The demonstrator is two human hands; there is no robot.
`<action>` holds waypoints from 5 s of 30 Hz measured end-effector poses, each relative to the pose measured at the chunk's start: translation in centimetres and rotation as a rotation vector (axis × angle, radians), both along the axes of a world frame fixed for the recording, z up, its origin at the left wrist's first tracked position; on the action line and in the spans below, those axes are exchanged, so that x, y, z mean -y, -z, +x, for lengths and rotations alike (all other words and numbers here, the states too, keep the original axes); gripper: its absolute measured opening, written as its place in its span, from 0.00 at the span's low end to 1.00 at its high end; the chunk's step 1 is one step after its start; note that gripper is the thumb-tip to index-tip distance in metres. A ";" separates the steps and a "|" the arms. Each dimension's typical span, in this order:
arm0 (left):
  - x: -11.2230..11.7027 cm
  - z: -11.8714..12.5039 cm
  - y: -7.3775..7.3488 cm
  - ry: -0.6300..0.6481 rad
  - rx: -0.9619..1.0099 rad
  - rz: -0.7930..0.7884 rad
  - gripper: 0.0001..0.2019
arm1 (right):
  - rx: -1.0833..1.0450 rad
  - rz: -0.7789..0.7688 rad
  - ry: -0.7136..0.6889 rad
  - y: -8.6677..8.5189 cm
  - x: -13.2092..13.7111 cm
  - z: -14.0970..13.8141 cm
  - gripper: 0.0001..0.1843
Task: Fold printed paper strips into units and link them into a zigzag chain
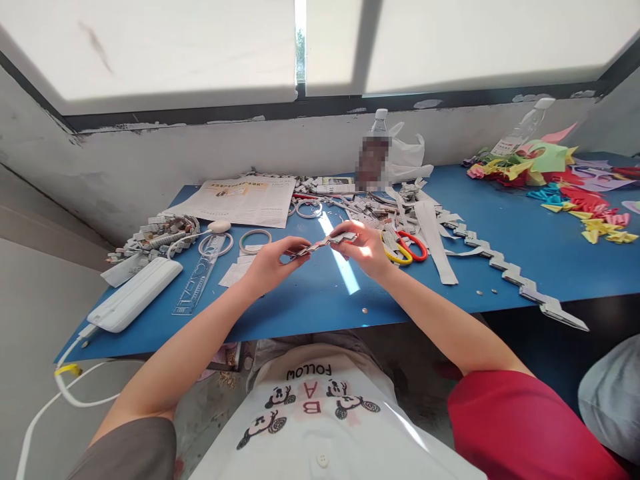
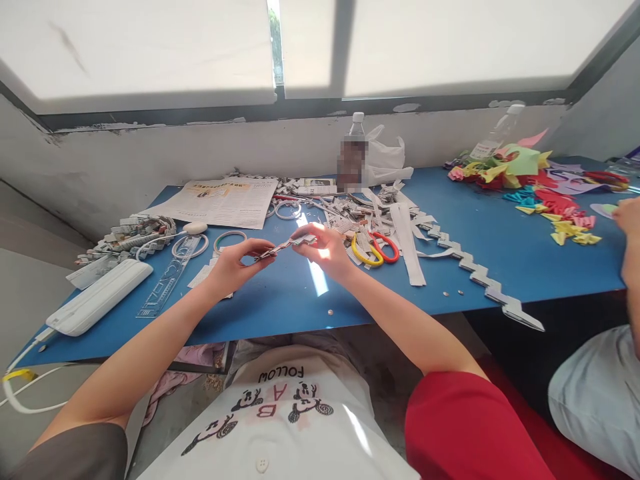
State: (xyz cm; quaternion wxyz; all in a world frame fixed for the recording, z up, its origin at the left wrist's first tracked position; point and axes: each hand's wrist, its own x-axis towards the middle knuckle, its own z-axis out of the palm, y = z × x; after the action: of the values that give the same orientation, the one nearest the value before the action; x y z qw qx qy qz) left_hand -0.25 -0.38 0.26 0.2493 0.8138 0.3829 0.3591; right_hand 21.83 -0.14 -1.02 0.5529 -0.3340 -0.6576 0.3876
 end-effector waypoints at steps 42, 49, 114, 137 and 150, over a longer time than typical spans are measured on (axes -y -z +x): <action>-1.2 -0.6 -0.8 -0.103 0.494 -0.350 0.25 | -0.070 -0.182 -0.040 -0.3 0.0 -0.3 0.19; -1.6 -1.8 -2.3 -0.120 0.377 -0.448 0.23 | 0.028 -0.385 -0.175 -0.1 0.2 -0.6 0.20; -0.5 -1.6 -1.5 0.147 -0.461 -0.445 0.14 | 0.646 -0.518 -0.272 0.2 -0.1 -0.4 0.18; 0.2 -1.2 -2.5 0.135 -0.733 -0.342 0.13 | 0.863 -0.220 -0.389 0.0 0.2 0.5 0.13; -0.1 -1.3 -2.1 0.145 -0.611 -0.425 0.21 | 0.827 -0.263 -0.325 1.0 0.0 0.2 0.14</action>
State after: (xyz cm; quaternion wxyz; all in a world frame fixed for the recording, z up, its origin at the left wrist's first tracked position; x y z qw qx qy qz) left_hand -1.56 -0.31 2.36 0.3116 0.8384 0.4471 -0.0061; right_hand 22.02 -0.17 -2.01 0.1293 -0.4206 -0.8119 0.3837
